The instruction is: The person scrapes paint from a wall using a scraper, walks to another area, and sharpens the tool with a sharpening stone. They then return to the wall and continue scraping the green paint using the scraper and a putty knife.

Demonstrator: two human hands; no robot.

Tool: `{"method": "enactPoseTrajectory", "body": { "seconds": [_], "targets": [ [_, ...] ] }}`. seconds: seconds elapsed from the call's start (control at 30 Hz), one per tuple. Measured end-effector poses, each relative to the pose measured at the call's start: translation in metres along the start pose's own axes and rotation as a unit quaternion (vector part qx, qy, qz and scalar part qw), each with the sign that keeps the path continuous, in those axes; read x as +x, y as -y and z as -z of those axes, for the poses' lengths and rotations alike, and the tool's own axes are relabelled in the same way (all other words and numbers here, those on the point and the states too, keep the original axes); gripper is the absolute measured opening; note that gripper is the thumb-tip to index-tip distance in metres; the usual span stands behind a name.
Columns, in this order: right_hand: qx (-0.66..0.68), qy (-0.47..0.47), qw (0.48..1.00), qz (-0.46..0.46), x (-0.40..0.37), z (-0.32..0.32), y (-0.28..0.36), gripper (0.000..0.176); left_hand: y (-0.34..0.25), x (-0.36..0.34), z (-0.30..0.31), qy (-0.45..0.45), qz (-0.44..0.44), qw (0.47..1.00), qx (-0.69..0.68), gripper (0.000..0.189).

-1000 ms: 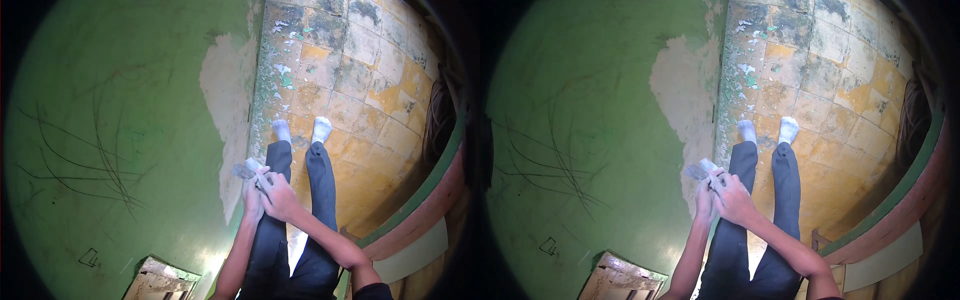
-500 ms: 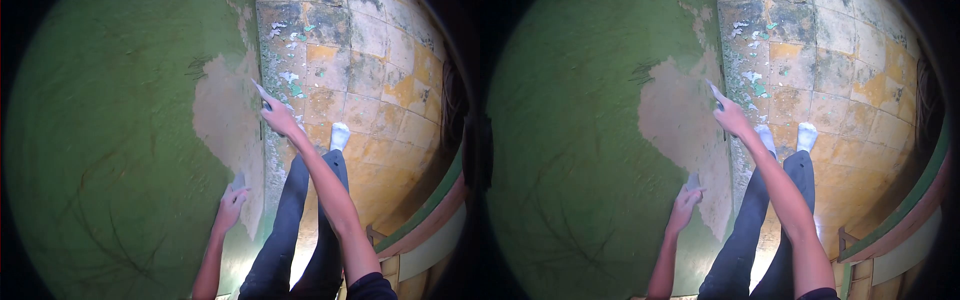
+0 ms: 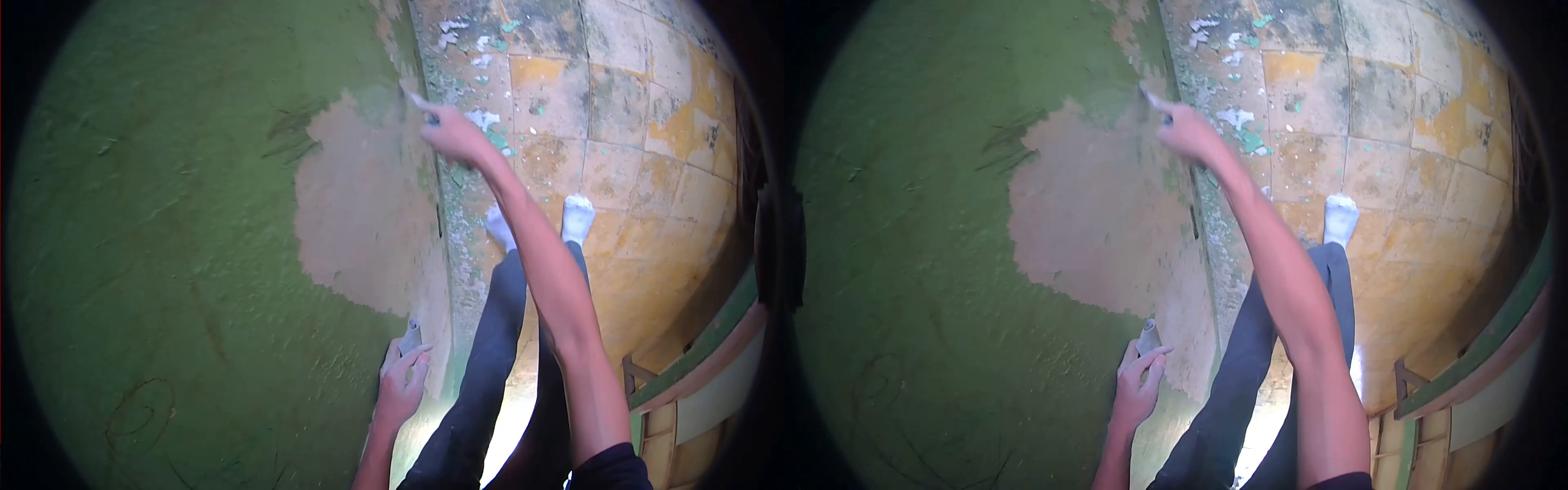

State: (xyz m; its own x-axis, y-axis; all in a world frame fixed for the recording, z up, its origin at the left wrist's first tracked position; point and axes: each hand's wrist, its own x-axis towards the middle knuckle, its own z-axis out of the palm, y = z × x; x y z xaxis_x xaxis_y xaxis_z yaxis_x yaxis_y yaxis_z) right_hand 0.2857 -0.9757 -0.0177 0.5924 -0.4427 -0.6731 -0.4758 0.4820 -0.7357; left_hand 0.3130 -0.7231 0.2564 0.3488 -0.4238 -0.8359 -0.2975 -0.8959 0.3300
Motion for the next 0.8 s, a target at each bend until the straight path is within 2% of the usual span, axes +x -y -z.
{"method": "enactPoseTrajectory", "body": {
  "seconds": [0.07,0.17,0.23,0.4,0.43,0.53,0.67,0.8],
  "targets": [
    [0.020,-0.005,1.000,-0.020,0.026,0.000,0.000,0.073,-0.002,0.005,0.002,-0.004,-0.004,1.000,0.006,0.021],
    [0.017,0.044,0.999,0.027,-0.022,-0.001,0.006,0.073,-0.002,0.004,0.002,-0.006,0.002,1.000,-0.008,0.022],
    [0.029,0.033,0.999,0.025,-0.009,0.005,0.006,0.072,-0.004,0.006,0.001,-0.011,0.001,1.000,-0.007,0.022],
    [0.054,0.021,0.997,-0.042,0.025,0.014,0.013,0.073,-0.001,0.006,-0.001,-0.009,0.003,1.000,0.009,0.022],
    [0.087,0.038,0.995,-0.026,0.009,0.009,0.008,0.075,0.000,0.005,0.000,-0.010,0.002,1.000,0.006,0.022],
    [0.038,0.055,0.998,0.007,-0.011,-0.001,0.012,0.075,0.003,0.009,-0.003,-0.017,-0.009,1.000,-0.007,0.022],
    [0.085,-0.024,0.996,0.008,0.070,0.009,-0.005,0.074,0.000,0.010,-0.003,-0.017,0.000,1.000,-0.005,0.021],
    [-0.019,-0.039,0.996,0.078,0.002,-0.015,-0.014,0.072,-0.001,0.013,-0.001,-0.015,-0.009,1.000,-0.001,0.022]
  ]
}}
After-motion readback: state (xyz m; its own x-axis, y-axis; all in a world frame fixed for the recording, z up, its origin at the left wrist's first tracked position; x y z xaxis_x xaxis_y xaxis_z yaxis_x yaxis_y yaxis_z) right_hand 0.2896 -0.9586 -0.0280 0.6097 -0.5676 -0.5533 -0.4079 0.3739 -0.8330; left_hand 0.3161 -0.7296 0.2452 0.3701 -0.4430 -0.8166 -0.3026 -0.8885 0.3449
